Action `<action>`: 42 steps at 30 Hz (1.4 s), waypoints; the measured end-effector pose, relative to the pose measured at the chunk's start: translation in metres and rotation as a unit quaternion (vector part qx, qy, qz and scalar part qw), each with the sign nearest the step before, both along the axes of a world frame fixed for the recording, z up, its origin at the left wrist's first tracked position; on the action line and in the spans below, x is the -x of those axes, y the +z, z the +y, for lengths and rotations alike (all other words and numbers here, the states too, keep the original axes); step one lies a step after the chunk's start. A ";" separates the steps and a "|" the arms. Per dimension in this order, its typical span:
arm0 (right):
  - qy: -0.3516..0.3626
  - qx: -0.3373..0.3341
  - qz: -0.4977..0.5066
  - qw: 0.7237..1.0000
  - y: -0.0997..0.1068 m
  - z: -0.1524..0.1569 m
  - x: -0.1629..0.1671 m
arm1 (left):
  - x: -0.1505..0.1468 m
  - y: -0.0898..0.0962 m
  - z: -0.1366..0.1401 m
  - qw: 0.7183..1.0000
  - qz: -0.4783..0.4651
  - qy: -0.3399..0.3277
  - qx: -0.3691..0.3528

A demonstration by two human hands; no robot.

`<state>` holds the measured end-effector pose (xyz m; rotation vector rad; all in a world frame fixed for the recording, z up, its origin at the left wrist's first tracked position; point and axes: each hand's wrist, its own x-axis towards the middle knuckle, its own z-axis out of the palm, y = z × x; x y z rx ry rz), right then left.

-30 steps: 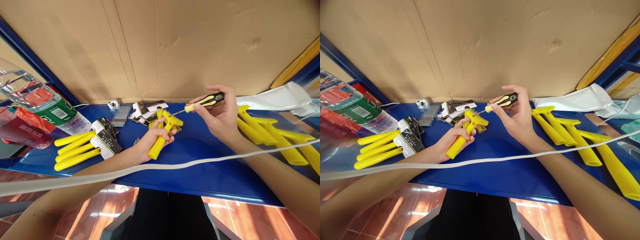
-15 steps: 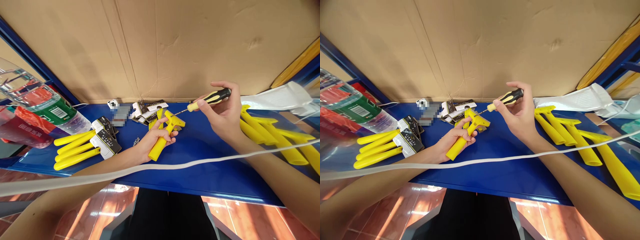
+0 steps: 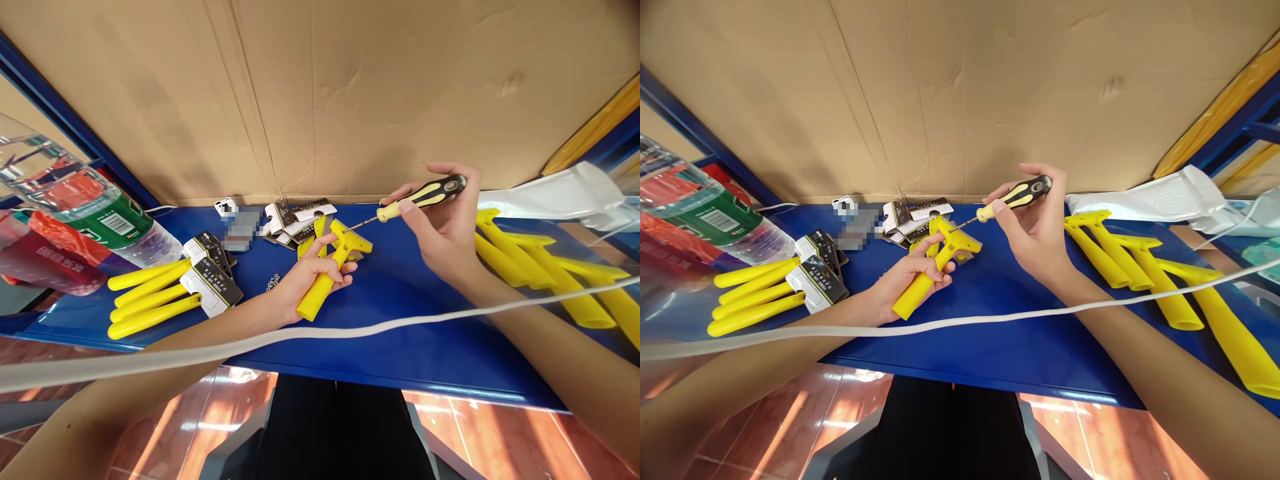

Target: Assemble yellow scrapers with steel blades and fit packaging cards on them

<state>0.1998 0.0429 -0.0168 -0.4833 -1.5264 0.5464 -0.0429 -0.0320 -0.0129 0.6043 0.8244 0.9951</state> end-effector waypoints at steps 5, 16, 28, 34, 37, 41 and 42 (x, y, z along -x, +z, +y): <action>0.009 0.006 -0.011 1.000 0.001 -0.003 0.000 | 0.000 0.003 0.000 1.000 -0.011 0.004 0.009; -0.005 -0.025 -0.004 1.000 -0.002 0.007 -0.003 | 0.000 0.002 0.001 1.000 -0.012 0.005 0.011; -0.056 -0.036 -0.011 0.998 0.004 0.002 0.001 | -0.001 0.004 0.000 1.000 -0.014 0.010 0.011; 0.020 -0.003 -0.019 1.000 0.004 -0.005 0.004 | 0.000 -0.002 0.004 0.999 -0.034 0.021 0.010; -0.013 0.012 -0.025 1.000 0.001 -0.002 0.000 | 0.000 -0.002 0.004 0.999 -0.041 0.016 0.009; -0.057 0.004 -0.013 0.998 0.001 0.003 -0.004 | 0.000 -0.001 0.002 1.000 -0.021 0.011 0.012; -0.051 0.000 -0.011 0.999 0.001 0.002 -0.003 | 0.000 0.000 0.001 1.000 -0.017 0.010 0.012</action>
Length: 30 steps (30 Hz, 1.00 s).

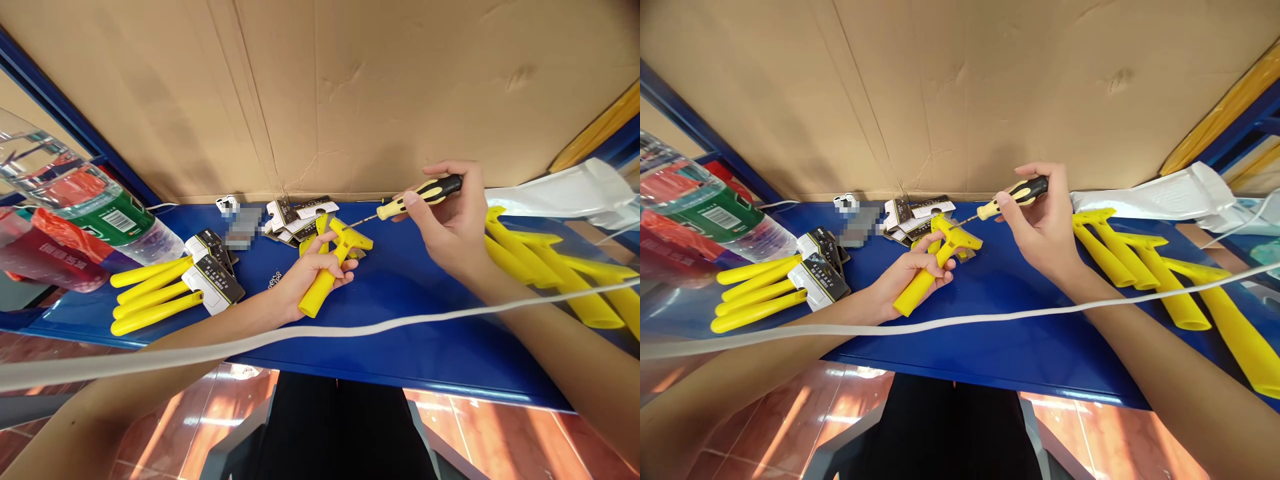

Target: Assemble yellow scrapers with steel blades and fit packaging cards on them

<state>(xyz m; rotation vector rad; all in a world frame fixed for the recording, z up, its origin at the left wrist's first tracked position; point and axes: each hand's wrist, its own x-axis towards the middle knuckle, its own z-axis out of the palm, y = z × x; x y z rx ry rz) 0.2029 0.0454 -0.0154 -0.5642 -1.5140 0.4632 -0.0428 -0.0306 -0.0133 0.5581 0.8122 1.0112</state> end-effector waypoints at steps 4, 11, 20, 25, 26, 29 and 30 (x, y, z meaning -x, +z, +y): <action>0.047 -0.018 -0.005 0.999 0.000 -0.004 0.005 | 0.000 0.001 0.000 1.000 0.002 0.005 0.000; 0.024 0.000 -0.012 1.000 -0.002 0.001 -0.001 | 0.001 0.002 -0.001 1.000 -0.009 0.001 -0.007; 0.069 -0.008 -0.014 0.997 0.003 -0.008 0.006 | 0.001 -0.001 0.002 1.000 -0.005 0.006 -0.004; 0.042 0.001 -0.022 0.999 0.001 -0.006 0.004 | 0.002 0.001 0.001 1.000 -0.011 0.004 -0.009; 0.034 -0.003 -0.022 0.999 0.000 -0.004 0.002 | 0.002 0.001 0.000 1.000 -0.011 0.002 -0.010; 0.019 -0.006 -0.017 1.000 -0.003 0.005 -0.003 | 0.001 0.002 -0.001 1.000 -0.002 -0.002 -0.012; 0.018 -0.005 -0.015 1.000 -0.004 0.007 -0.004 | 0.001 0.001 -0.001 1.000 0.003 -0.002 -0.011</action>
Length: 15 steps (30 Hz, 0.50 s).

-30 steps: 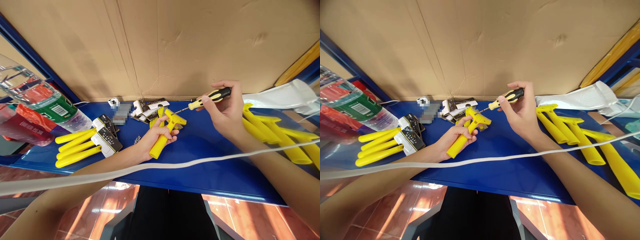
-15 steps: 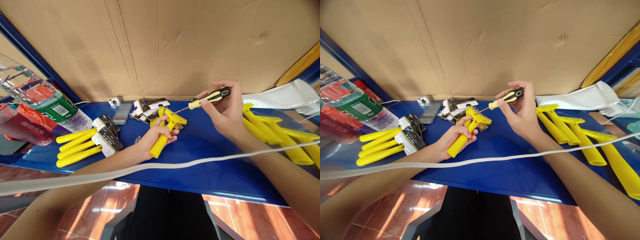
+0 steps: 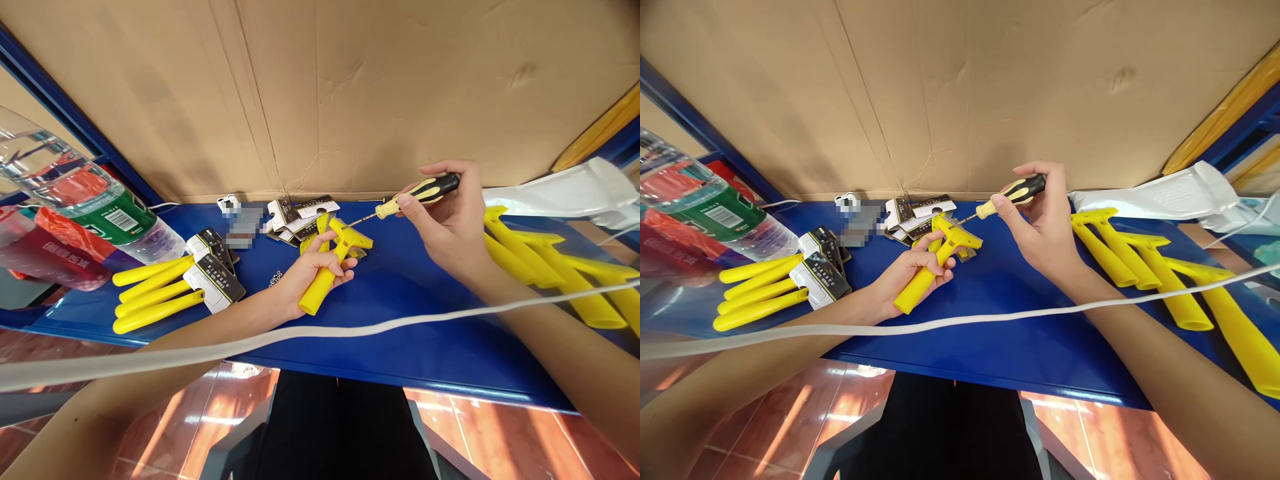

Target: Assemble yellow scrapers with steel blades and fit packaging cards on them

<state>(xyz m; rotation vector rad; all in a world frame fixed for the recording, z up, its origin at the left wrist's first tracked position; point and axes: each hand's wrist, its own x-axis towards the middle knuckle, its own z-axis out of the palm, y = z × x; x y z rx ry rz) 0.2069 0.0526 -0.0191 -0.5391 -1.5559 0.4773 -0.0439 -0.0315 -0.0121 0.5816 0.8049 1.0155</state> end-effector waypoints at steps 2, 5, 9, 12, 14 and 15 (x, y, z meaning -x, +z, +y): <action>0.010 0.005 0.005 1.000 0.000 0.001 0.000 | 0.000 -0.001 0.001 1.000 0.006 0.002 0.004; 0.043 0.015 0.008 0.999 0.004 -0.005 0.003 | -0.001 -0.002 0.002 1.000 0.005 0.007 0.007; 0.063 0.032 0.002 0.998 0.010 -0.014 0.008 | 0.000 -0.002 0.003 1.000 0.000 0.004 0.007; 0.055 0.033 0.000 0.998 0.010 -0.013 0.006 | 0.000 -0.001 0.002 1.000 0.006 0.004 0.012; 0.044 0.033 0.001 0.998 0.008 -0.010 0.003 | 0.000 -0.001 0.001 1.000 0.015 0.000 0.010; 0.040 0.035 0.002 0.999 0.008 -0.008 0.001 | -0.001 -0.001 0.001 1.000 0.019 -0.002 0.008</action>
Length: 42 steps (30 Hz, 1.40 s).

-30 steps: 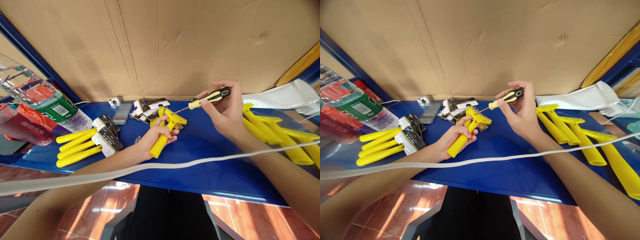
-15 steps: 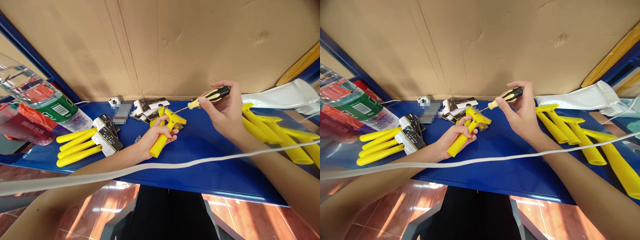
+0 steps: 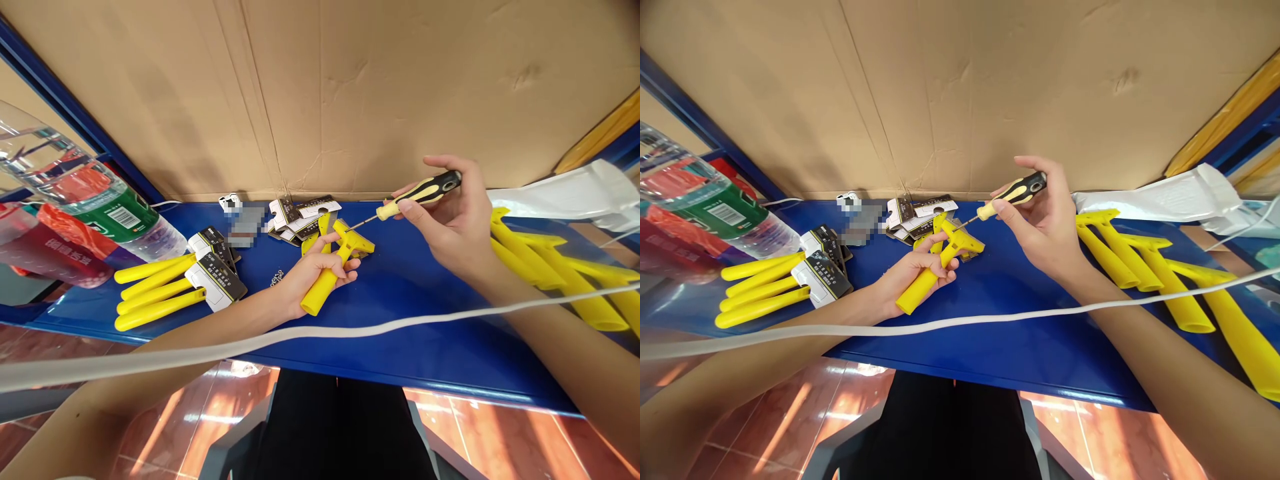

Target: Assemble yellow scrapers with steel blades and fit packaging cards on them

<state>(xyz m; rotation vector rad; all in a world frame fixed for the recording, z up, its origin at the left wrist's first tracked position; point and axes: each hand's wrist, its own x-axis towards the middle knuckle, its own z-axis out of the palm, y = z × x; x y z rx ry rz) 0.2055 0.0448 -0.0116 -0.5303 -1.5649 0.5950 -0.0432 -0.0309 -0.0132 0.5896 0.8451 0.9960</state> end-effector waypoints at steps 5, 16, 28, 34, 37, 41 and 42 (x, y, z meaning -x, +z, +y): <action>-0.006 0.004 0.004 1.000 -0.002 0.005 -0.004 | -0.002 0.001 -0.002 1.000 0.009 -0.008 -0.008; 0.050 -0.068 -0.056 0.995 0.006 -0.004 0.003 | 0.000 -0.002 0.001 1.000 0.006 -0.007 -0.002; -0.044 -0.054 -0.012 0.998 0.002 0.003 0.002 | -0.004 0.002 -0.001 1.000 0.015 -0.010 -0.001; -0.010 -0.062 -0.022 0.998 0.001 -0.002 0.006 | -0.001 -0.001 -0.001 1.000 0.012 -0.023 -0.014; -0.017 -0.078 -0.024 0.997 0.003 -0.004 0.004 | -0.001 -0.002 -0.002 0.999 0.016 -0.027 -0.020; -0.009 -0.069 -0.035 0.997 0.005 -0.004 0.003 | -0.001 -0.003 -0.001 0.999 0.018 -0.025 -0.017; -0.005 -0.068 -0.039 0.997 0.005 -0.003 0.003 | -0.001 -0.003 -0.001 0.999 0.018 -0.023 -0.016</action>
